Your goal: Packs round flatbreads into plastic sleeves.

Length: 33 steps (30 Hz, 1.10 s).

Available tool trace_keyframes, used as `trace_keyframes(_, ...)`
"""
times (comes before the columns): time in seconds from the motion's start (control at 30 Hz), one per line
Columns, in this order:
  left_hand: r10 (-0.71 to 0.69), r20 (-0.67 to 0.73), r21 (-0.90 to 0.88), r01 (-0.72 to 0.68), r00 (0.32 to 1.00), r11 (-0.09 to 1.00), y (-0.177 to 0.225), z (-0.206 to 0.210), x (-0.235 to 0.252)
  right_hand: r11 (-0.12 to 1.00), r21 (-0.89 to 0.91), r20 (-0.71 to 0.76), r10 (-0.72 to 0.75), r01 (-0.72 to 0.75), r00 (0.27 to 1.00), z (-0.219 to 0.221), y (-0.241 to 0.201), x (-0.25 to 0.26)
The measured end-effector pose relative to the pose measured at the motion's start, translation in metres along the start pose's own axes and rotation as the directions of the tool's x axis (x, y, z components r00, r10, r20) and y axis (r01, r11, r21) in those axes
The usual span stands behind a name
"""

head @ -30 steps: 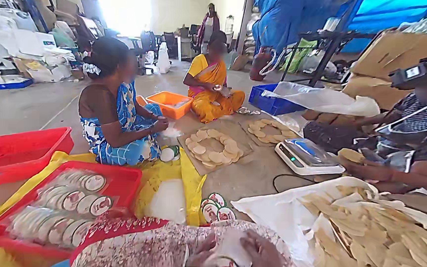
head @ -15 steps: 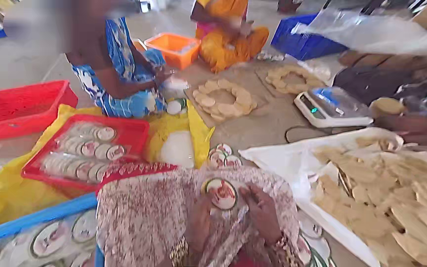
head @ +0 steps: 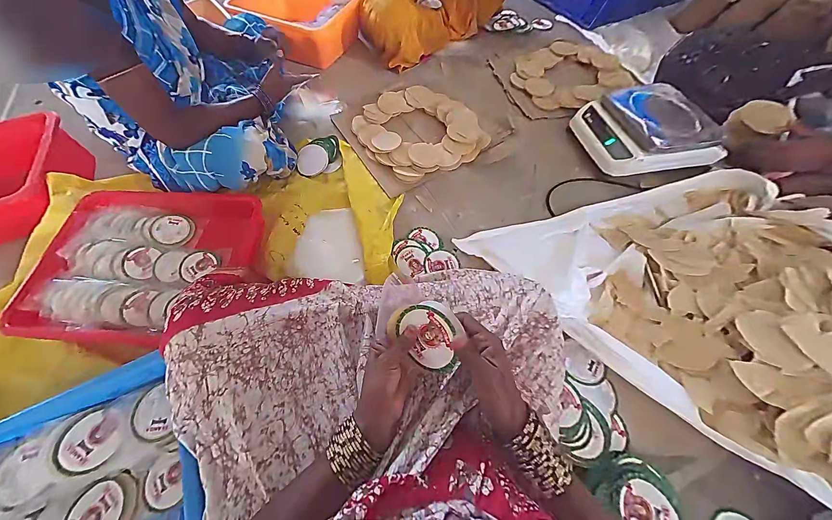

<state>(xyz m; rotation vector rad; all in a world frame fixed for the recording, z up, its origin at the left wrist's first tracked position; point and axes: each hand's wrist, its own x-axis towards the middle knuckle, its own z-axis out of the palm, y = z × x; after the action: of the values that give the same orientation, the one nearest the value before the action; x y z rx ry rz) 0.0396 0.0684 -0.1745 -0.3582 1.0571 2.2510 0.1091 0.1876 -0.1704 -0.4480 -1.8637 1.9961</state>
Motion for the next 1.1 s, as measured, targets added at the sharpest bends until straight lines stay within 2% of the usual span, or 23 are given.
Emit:
trace_keyframes(0.07,0.016,0.035,0.086,-0.019,0.999,0.996,-0.002,-0.002,0.000,0.996,0.030,-0.027,0.088,-0.088,0.996,0.003,0.001,0.000)
trace_keyframes(0.13,0.018,0.088,0.132,-0.029,0.996,0.991,-0.005,-0.006,0.001,0.993,-0.001,-0.060,0.117,-0.117,0.991,0.000,0.001,0.001)
trace_keyframes(0.3,0.076,0.132,0.131,-0.094,0.988,0.987,-0.005,-0.012,0.009,0.988,-0.154,-0.116,0.002,-0.020,0.993,-0.028,-0.009,-0.002)
trace_keyframes(0.37,0.061,0.154,0.152,-0.085,0.986,0.985,-0.006,-0.009,0.009,0.985,-0.167,-0.114,0.014,-0.033,0.993,-0.037,-0.010,-0.005)
trace_keyframes(0.43,-0.004,0.198,0.184,-0.033,0.980,0.982,-0.012,-0.011,0.007,0.983,-0.131,-0.069,0.120,-0.128,0.990,-0.040,-0.005,-0.009)
trace_keyframes(0.53,-0.091,0.153,0.160,0.066,0.984,0.985,-0.030,-0.016,0.005,0.952,-0.073,-0.003,0.297,-0.296,0.955,-0.033,0.008,-0.016)
trace_keyframes(0.63,-0.068,0.136,0.149,0.047,0.988,0.988,-0.034,-0.020,0.006,0.926,-0.018,-0.007,0.377,-0.377,0.926,-0.023,0.017,-0.024)
trace_keyframes(0.77,0.078,0.217,0.166,-0.116,0.973,0.979,-0.020,-0.026,0.013,0.952,-0.022,-0.064,0.304,-0.306,0.951,-0.030,0.014,-0.023)
trace_keyframes(0.83,0.141,0.194,0.223,-0.184,0.971,0.957,-0.007,-0.028,0.018,0.967,-0.137,-0.148,0.192,-0.213,0.970,-0.036,0.002,-0.020)
trace_keyframes(0.9,0.195,0.131,0.280,-0.225,0.972,0.933,0.004,-0.032,0.020,0.897,-0.427,-0.254,0.004,-0.116,0.967,-0.045,-0.015,-0.022)
trace_keyframes(0.97,0.274,0.083,0.339,-0.285,0.958,0.896,0.011,-0.035,0.017,0.690,-0.723,-0.247,-0.226,-0.024,0.942,-0.054,-0.024,-0.023)
trace_keyframes(1.0,0.296,0.089,0.383,-0.307,0.951,0.871,0.012,-0.038,0.016,0.570,-0.822,-0.192,-0.282,0.003,0.940,-0.060,-0.026,-0.024)
trace_keyframes(1.03,0.287,0.134,0.437,-0.317,0.948,0.842,0.013,-0.042,0.013,0.475,-0.880,-0.134,-0.266,0.009,0.954,-0.066,-0.026,-0.025)
trace_keyframes(1.07,0.241,0.191,0.505,-0.305,0.952,0.807,0.013,-0.049,0.011,0.427,-0.904,-0.092,-0.189,-0.003,0.978,-0.070,-0.026,-0.025)
trace_keyframes(1.1,0.171,0.237,0.579,-0.280,0.956,0.766,0.012,-0.055,0.008,0.428,-0.903,-0.074,-0.074,-0.035,0.995,-0.074,-0.025,-0.026)
